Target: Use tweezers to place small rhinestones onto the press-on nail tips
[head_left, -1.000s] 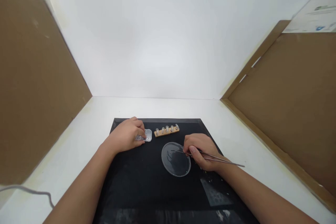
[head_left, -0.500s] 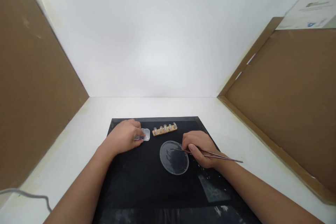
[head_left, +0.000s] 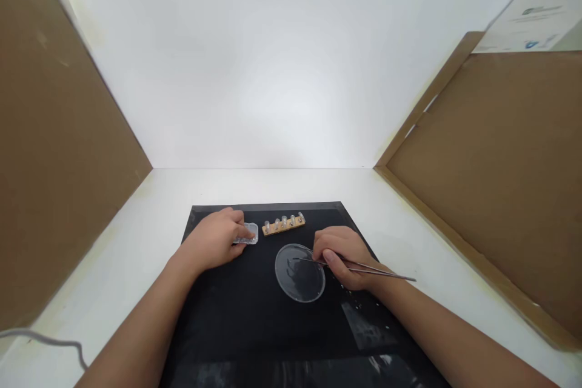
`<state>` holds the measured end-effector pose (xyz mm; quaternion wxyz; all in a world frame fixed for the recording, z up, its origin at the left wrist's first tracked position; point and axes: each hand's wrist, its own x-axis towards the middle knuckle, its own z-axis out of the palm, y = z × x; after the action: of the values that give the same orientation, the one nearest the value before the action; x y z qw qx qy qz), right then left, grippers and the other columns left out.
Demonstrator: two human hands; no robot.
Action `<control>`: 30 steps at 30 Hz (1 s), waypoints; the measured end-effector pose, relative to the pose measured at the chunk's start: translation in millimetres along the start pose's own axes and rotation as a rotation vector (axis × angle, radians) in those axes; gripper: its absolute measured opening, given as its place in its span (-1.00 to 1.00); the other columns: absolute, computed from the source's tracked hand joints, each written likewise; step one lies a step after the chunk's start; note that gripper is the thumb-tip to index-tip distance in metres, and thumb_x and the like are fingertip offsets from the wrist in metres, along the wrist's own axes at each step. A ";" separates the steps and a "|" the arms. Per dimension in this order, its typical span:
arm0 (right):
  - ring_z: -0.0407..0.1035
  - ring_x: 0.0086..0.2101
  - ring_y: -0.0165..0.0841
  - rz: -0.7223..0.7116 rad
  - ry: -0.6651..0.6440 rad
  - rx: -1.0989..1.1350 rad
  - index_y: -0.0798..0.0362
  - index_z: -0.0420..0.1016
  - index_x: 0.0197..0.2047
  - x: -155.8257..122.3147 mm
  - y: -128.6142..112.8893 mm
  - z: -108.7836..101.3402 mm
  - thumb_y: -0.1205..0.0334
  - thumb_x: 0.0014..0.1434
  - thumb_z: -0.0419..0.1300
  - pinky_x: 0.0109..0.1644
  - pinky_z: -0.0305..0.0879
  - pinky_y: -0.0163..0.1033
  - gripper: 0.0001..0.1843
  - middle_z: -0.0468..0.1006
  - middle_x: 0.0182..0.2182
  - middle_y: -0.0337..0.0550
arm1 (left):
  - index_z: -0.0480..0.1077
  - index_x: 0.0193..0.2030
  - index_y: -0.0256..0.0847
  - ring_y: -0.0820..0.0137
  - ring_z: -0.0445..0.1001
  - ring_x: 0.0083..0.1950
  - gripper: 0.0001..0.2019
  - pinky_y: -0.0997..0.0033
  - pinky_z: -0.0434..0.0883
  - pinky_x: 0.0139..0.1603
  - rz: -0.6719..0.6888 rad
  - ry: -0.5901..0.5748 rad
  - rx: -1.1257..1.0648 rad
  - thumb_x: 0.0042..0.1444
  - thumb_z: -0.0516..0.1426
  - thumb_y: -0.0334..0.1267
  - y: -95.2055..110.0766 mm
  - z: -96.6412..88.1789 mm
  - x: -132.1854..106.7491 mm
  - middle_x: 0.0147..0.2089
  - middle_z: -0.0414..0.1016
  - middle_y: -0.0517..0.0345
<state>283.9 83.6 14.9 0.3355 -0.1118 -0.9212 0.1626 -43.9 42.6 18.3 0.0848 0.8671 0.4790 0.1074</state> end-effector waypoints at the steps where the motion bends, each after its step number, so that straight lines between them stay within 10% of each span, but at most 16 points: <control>1: 0.27 -0.51 -0.36 -0.003 -0.001 0.002 0.01 0.40 -0.28 -0.2 0.1 0.2 0.20 0.54 -0.08 -0.37 0.16 -0.23 -0.64 0.41 -0.51 -0.24 | 0.68 0.09 -0.01 0.20 0.53 -0.07 -0.70 0.25 0.46 -0.06 0.001 -0.002 -0.003 0.29 0.23 -0.32 0.1 -0.2 0.0 -0.11 0.56 0.03; 30: 0.28 -0.51 -0.34 0.019 -0.038 0.000 0.00 0.39 -0.26 -1.8 3.5 0.5 0.18 0.55 -0.10 -0.37 0.16 -0.22 -0.64 0.42 -0.50 -0.23 | 0.68 0.02 -0.02 0.26 0.60 -0.19 -0.67 0.30 0.41 -0.17 -0.021 0.035 0.041 0.44 0.05 -0.28 4.1 -3.6 0.0 -0.23 0.65 0.07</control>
<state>285.2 86.1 12.2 0.3163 -0.1172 -0.9263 0.1678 -41.5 40.6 22.8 0.0596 0.8616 0.4916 0.1118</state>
